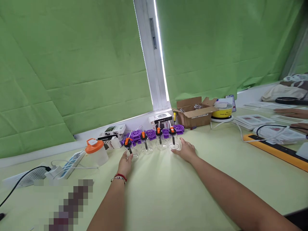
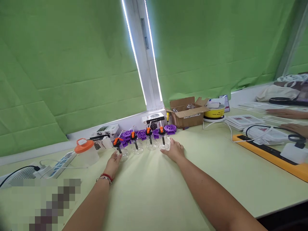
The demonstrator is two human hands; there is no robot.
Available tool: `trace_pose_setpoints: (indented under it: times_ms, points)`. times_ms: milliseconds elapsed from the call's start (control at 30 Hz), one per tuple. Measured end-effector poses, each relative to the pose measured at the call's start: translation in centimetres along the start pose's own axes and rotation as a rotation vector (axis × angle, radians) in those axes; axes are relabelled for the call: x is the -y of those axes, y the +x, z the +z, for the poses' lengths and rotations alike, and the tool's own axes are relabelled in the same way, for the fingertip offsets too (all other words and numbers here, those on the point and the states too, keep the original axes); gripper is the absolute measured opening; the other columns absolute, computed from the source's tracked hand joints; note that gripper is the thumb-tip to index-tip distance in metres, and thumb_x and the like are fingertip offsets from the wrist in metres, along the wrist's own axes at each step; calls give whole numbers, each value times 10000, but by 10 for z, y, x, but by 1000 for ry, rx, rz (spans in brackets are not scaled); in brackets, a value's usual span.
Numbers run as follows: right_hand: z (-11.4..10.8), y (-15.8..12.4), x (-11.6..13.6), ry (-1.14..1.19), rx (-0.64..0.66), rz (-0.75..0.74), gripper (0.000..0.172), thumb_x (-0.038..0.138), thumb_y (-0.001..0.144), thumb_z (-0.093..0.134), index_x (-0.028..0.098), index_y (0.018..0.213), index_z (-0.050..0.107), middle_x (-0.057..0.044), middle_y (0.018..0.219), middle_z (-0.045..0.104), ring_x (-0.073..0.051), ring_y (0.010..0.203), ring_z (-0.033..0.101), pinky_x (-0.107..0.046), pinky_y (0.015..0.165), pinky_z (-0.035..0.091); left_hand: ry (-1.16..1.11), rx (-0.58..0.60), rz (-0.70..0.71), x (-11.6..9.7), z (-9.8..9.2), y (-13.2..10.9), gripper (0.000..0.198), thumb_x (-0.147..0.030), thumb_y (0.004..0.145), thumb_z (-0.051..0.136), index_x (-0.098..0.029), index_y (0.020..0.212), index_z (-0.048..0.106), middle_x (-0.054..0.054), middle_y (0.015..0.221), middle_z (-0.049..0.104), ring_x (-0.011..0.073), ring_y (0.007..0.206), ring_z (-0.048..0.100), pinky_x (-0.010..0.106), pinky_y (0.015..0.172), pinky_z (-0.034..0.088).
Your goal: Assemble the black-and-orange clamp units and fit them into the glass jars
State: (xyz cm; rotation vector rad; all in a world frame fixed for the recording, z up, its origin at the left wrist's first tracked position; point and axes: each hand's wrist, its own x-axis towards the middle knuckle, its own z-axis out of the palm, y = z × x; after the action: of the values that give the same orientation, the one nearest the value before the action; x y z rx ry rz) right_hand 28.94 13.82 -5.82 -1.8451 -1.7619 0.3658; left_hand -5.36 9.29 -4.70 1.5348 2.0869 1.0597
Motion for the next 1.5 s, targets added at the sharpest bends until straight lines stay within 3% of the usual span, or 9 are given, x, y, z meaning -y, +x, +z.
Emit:
trace_pose_setpoints:
  times_ms: [167,333,467,733,967,1200,1367,1433,1500]
  points:
    - [2,9,0,-71,27,-13,879,680,673,557,194,1376,354,-128,1388,441,-316,1314,315,-432,1035,209,156,-27,-14,0,6,0,679,-487,904,291,-67,1423,170,222,1418,392,258,1287,423,337,996,349]
    - [5,12,-2,-97,5,-30,866,683,678,545,175,1362,387,-123,1375,457,-313,1295,337,-428,1029,223,338,-52,-31,-7,7,-5,720,-477,905,236,21,1417,138,270,1335,470,335,1273,413,478,1055,222]
    - [4,9,-1,-101,-6,-36,861,680,684,537,154,1352,398,-133,1353,476,-310,1280,354,-417,1024,238,454,-80,-65,-11,10,-10,799,-502,884,237,92,1401,97,320,1387,368,370,1327,307,562,1038,200]
    - [-2,-1,3,-119,-48,-23,774,620,708,558,122,1286,433,-170,1272,528,-304,1213,434,-379,981,293,595,1,-133,-2,4,-21,923,-683,773,285,-4,1397,293,233,1499,210,366,1394,135,572,1075,131]
    - [-17,-28,8,-164,-31,-11,696,594,728,551,81,1193,471,-188,1140,584,-312,1141,482,-363,939,324,667,67,-88,-1,-10,-43,896,-678,779,241,-42,1409,299,193,1516,190,364,1393,141,587,1058,159]
    - [-21,-81,16,-142,50,-101,778,614,749,501,49,1278,417,-216,1264,510,-332,1248,379,-387,1022,232,689,95,-26,-3,-15,-73,872,-664,795,230,-34,1393,319,227,1502,208,393,1381,149,614,1039,143]
    - [-10,-127,47,-113,142,-149,804,612,785,449,55,1358,357,-212,1413,377,-347,1351,233,-445,1083,101,534,193,92,-18,-7,-105,1001,-748,694,394,-40,1395,297,273,1496,172,448,1378,80,631,1037,53]
    - [-2,-143,63,-92,169,-172,815,614,805,419,53,1388,325,-219,1457,307,-354,1370,192,-465,1090,66,312,291,138,-33,0,-120,1058,-700,658,529,-40,1421,210,295,1480,197,430,1387,69,611,1051,16]
    - [7,-158,77,-69,200,-180,839,588,809,438,10,1400,295,-250,1471,255,-372,1379,156,-491,1090,36,-57,398,201,-51,9,-132,1023,-616,715,562,-77,1443,86,281,1459,268,360,1377,213,525,1081,117]
